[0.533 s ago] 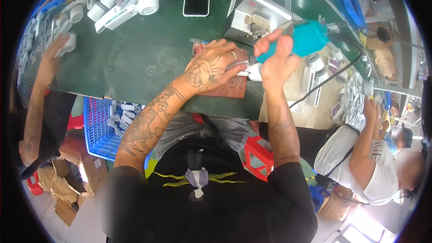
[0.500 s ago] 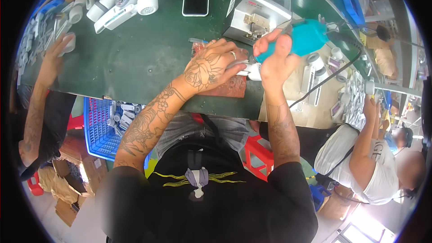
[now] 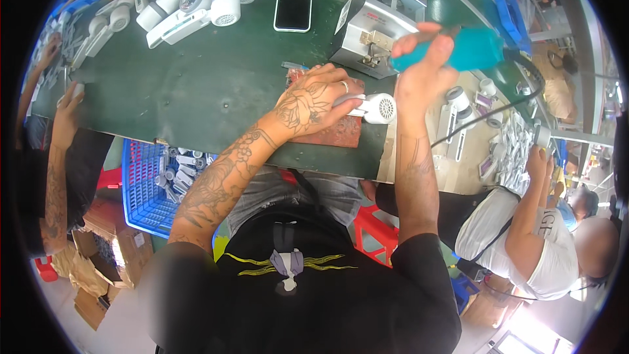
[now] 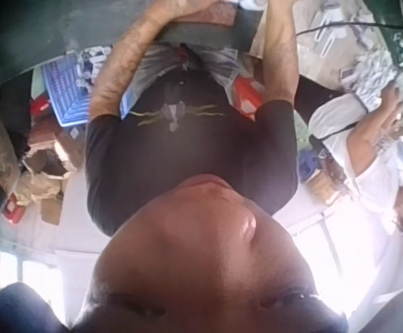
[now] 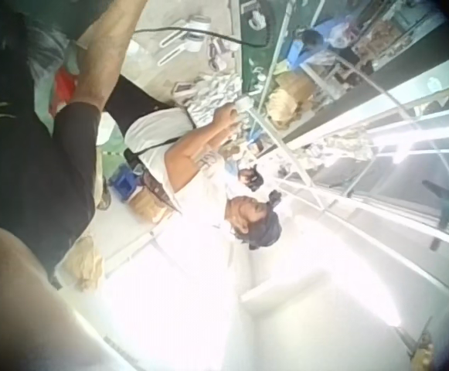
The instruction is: Assembling small handheld portable fans at a factory workbench using a motorized screwdriver.
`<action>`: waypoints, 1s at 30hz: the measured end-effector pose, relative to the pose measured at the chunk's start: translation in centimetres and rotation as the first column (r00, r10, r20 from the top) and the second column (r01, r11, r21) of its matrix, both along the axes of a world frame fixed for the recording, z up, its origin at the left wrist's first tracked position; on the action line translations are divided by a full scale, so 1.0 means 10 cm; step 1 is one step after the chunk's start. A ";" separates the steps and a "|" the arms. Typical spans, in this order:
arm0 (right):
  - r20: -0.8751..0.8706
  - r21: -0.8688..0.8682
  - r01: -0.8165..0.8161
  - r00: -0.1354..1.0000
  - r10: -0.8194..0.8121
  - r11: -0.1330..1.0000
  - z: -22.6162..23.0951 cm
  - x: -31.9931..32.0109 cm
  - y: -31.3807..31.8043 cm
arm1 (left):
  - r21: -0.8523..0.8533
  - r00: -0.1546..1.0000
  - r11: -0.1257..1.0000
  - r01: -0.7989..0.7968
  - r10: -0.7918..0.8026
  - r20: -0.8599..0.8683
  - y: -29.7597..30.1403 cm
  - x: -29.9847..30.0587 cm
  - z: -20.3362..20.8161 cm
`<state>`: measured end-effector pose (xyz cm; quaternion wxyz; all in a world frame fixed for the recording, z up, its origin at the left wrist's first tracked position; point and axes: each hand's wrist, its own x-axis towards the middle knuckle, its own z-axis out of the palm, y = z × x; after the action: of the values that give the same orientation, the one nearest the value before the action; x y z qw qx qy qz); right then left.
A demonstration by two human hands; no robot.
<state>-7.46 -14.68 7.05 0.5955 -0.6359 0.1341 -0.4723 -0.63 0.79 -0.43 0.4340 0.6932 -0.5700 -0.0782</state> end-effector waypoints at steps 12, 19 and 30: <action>-0.006 0.008 -0.089 0.996 0.089 0.996 -0.07 0.15 -0.04 | 0.005 1.000 1.000 0.001 -0.001 -0.006 0.01 0.00 -0.02; 0.011 0.095 -0.114 0.993 0.114 0.989 -0.02 -0.44 0.17 | -0.006 1.000 1.000 0.006 -0.006 0.010 -0.02 -0.01 0.01; 0.005 0.146 -0.121 0.993 0.122 0.982 -0.24 -0.53 0.28 | -0.002 1.000 1.000 0.001 -0.001 0.021 0.00 -0.04 0.01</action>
<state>-12.80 -11.91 4.68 0.6677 -0.5987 0.1305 -0.4226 -1.01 0.79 -0.32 0.4286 0.6932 -0.5752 -0.0704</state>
